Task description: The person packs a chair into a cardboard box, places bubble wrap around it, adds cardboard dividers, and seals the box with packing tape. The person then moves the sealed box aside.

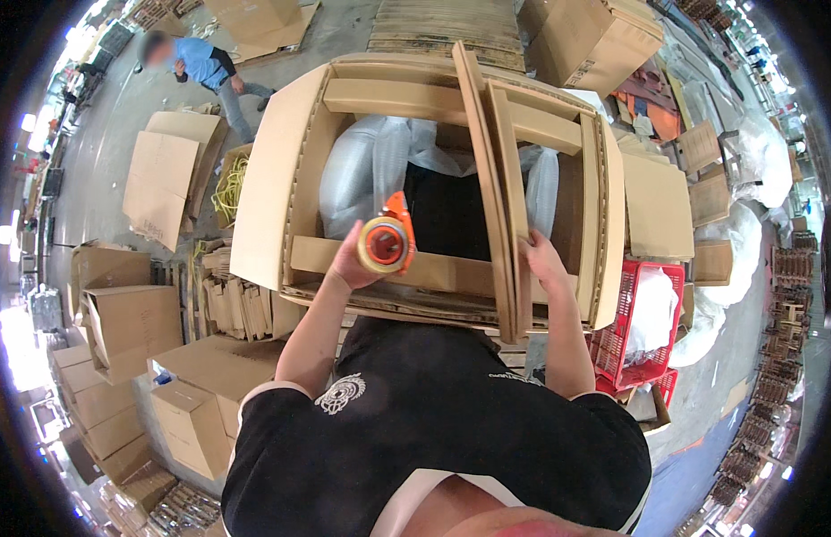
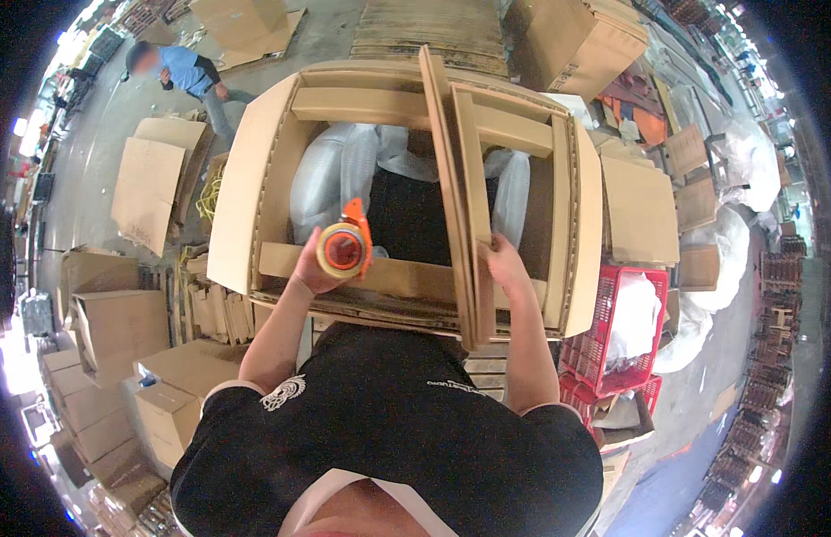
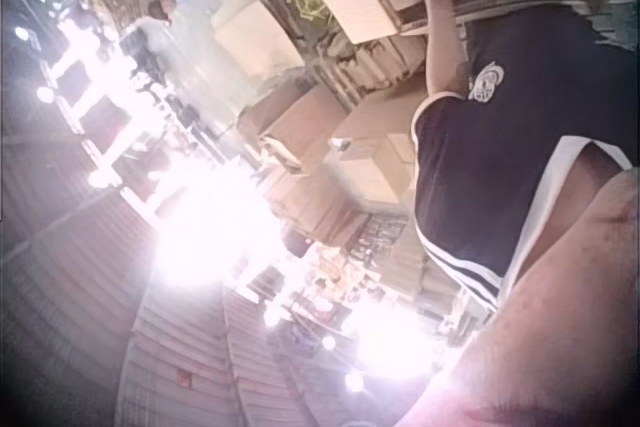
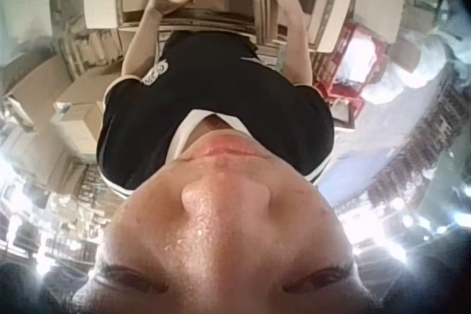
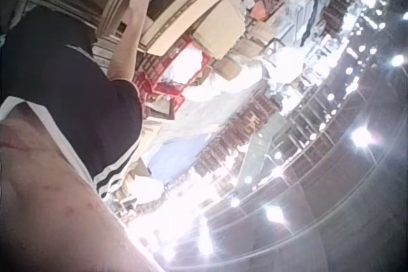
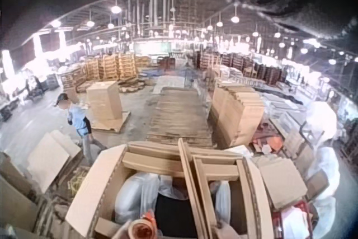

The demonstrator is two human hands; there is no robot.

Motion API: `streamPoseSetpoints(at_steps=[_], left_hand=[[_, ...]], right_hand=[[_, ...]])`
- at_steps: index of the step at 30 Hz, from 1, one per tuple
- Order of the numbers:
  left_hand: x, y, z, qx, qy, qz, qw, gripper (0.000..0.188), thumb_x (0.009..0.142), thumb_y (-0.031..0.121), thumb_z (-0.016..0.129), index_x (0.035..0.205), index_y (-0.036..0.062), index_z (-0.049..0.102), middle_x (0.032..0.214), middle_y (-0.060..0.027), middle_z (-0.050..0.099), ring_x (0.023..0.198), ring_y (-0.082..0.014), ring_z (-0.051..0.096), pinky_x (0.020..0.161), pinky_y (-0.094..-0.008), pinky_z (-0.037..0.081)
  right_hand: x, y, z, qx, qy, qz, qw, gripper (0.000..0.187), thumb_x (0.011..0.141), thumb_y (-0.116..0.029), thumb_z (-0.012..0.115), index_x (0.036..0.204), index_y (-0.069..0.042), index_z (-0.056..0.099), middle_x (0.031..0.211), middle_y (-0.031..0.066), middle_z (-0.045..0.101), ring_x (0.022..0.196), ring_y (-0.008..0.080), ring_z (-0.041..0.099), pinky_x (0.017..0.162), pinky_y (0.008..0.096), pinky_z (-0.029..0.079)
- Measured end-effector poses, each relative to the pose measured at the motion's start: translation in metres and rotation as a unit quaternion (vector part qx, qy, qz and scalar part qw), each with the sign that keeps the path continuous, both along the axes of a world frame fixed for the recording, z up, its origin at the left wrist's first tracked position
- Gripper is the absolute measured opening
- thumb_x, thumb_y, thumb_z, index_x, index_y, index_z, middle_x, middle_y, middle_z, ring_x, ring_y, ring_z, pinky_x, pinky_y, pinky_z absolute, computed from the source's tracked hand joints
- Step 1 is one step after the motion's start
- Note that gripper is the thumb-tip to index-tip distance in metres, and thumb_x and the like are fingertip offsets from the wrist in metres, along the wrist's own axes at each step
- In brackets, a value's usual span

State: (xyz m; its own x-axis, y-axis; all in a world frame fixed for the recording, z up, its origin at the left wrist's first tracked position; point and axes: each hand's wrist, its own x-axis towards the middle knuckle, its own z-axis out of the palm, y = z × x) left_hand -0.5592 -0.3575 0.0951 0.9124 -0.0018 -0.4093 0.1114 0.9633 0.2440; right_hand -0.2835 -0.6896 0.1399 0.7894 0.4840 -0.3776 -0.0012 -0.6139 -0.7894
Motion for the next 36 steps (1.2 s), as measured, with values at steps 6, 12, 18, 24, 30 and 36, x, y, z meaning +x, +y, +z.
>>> streamPoseSetpoints(at_steps=[6,12,18,24,30,36], left_hand=[[-0.039,0.058,-0.001,0.124,-0.091,-0.017,0.988,0.074,0.110,0.060,0.051,0.156,0.0021,0.051,0.152,-0.0143,0.062,0.142,-0.0288,0.060,0.122,-0.0508,0.047],[-0.098,0.177,-0.005,0.076,-0.146,0.060,0.985,0.094,0.102,0.078,0.047,0.163,0.0065,0.044,0.158,-0.0179,0.056,0.142,-0.0367,0.059,0.118,-0.0584,0.049],[-0.103,0.224,-0.003,-0.072,-0.227,0.067,0.969,0.113,0.094,0.088,0.049,0.174,0.0129,0.023,0.152,-0.0197,0.057,0.124,-0.0456,0.066,0.090,-0.0608,0.061],[-0.097,0.227,-0.009,-0.159,-0.256,0.052,0.952,0.117,0.089,0.088,0.058,0.173,0.0136,0.024,0.146,-0.0187,0.057,0.114,-0.0410,0.063,0.085,-0.0550,0.062],[-0.091,0.241,-0.014,-0.136,-0.266,0.015,0.954,0.119,0.089,0.089,0.057,0.173,0.0118,0.024,0.145,-0.0198,0.057,0.113,-0.0412,0.063,0.080,-0.0535,0.062],[-0.082,0.242,-0.016,-0.192,-0.302,0.020,0.933,0.119,0.089,0.089,0.057,0.173,0.0119,0.025,0.146,-0.0194,0.058,0.116,-0.0429,0.064,0.083,-0.0546,0.060]], right_hand=[[-0.036,0.033,0.105,-0.064,-0.204,-0.168,0.962,0.028,0.109,-0.021,0.060,0.117,0.002,0.074,0.107,0.0176,0.078,0.098,0.0255,0.072,0.089,0.0410,0.055],[-0.107,0.181,0.149,-0.054,-0.425,-0.019,0.904,0.044,0.107,-0.015,0.048,0.148,0.001,0.048,0.126,0.0308,0.064,0.118,0.0490,0.064,0.101,0.0593,0.050],[-0.194,0.316,0.048,-0.234,-0.328,0.062,0.913,0.083,0.102,-0.028,0.072,0.169,-0.004,0.029,0.136,0.0296,0.049,0.121,0.0488,0.055,0.103,0.0552,0.052],[-0.166,0.364,0.008,-0.098,-0.350,-0.008,0.931,0.075,0.102,-0.048,0.072,0.158,-0.003,0.051,0.136,0.0283,0.057,0.124,0.0514,0.056,0.107,0.0584,0.048],[-0.138,0.435,0.002,-0.006,-0.153,0.035,0.988,0.076,0.104,-0.049,0.067,0.167,-0.014,0.044,0.122,0.0274,0.074,0.106,0.0412,0.074,0.098,0.0468,0.057],[-0.167,0.476,0.002,0.056,-0.255,0.074,0.963,0.074,0.103,-0.044,0.070,0.167,-0.020,0.044,0.095,0.0241,0.078,0.086,0.0400,0.076,0.087,0.0479,0.060]])
